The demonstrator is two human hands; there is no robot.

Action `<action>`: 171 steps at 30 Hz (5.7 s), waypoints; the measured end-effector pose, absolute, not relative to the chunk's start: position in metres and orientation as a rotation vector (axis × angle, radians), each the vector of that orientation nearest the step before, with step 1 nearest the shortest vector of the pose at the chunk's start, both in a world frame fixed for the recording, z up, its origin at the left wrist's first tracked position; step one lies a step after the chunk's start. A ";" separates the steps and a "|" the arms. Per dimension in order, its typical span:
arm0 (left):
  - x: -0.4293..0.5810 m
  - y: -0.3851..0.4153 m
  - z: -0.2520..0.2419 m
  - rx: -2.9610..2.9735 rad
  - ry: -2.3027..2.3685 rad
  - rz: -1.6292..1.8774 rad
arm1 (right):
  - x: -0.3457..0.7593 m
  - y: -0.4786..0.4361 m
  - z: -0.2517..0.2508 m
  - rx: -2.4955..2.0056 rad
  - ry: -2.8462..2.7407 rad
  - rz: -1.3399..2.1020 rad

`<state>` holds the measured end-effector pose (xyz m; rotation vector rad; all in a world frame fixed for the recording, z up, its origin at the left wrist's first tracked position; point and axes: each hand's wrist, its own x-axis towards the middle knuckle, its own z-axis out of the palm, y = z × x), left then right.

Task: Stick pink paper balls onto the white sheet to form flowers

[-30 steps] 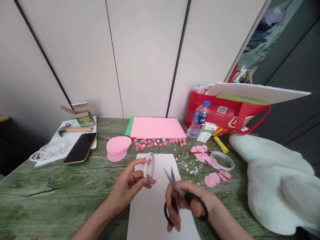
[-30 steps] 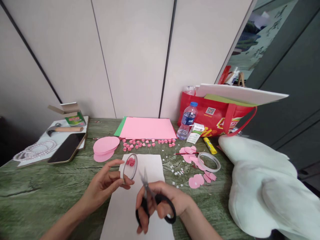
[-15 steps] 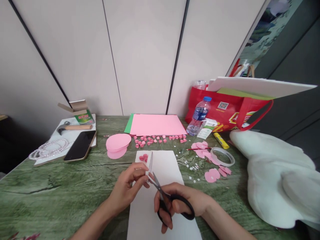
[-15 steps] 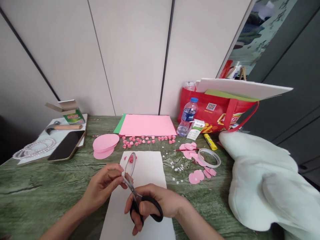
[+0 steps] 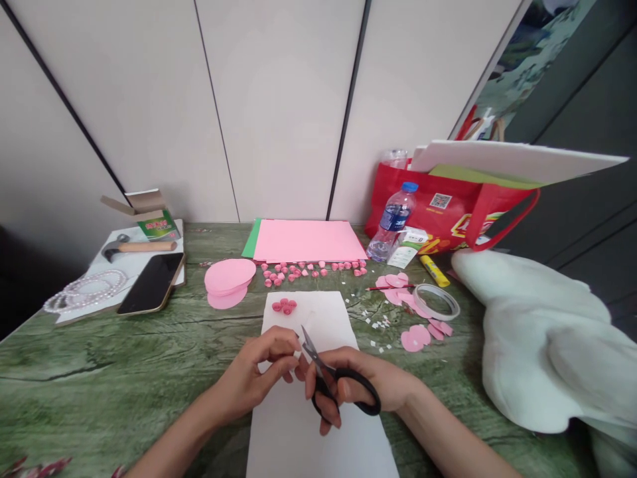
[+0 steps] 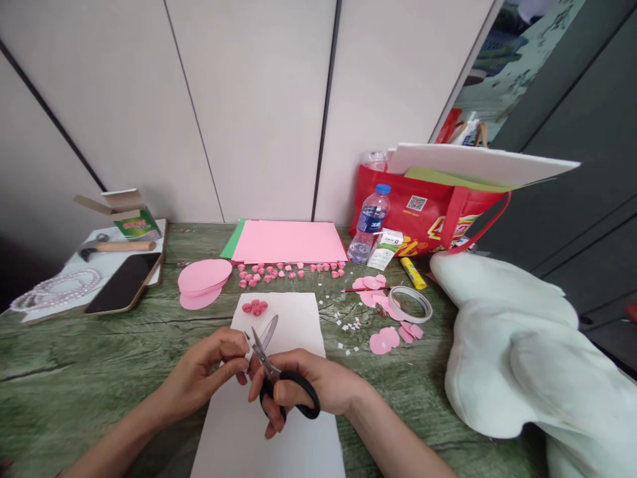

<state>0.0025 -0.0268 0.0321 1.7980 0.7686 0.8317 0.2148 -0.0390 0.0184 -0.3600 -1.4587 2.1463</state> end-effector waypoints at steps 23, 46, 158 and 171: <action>-0.003 -0.029 0.042 2.065 0.764 0.632 | 0.214 -0.037 0.027 -0.505 -1.513 2.050; 0.004 -0.026 0.040 1.690 0.752 0.942 | 0.213 -0.037 0.022 -0.321 -1.432 2.185; 0.012 -0.038 0.051 1.317 0.767 0.934 | 0.219 -0.029 0.026 -0.593 -1.815 2.101; 0.015 -0.042 0.048 1.398 0.753 0.893 | 0.217 -0.029 0.017 -0.554 -1.668 2.126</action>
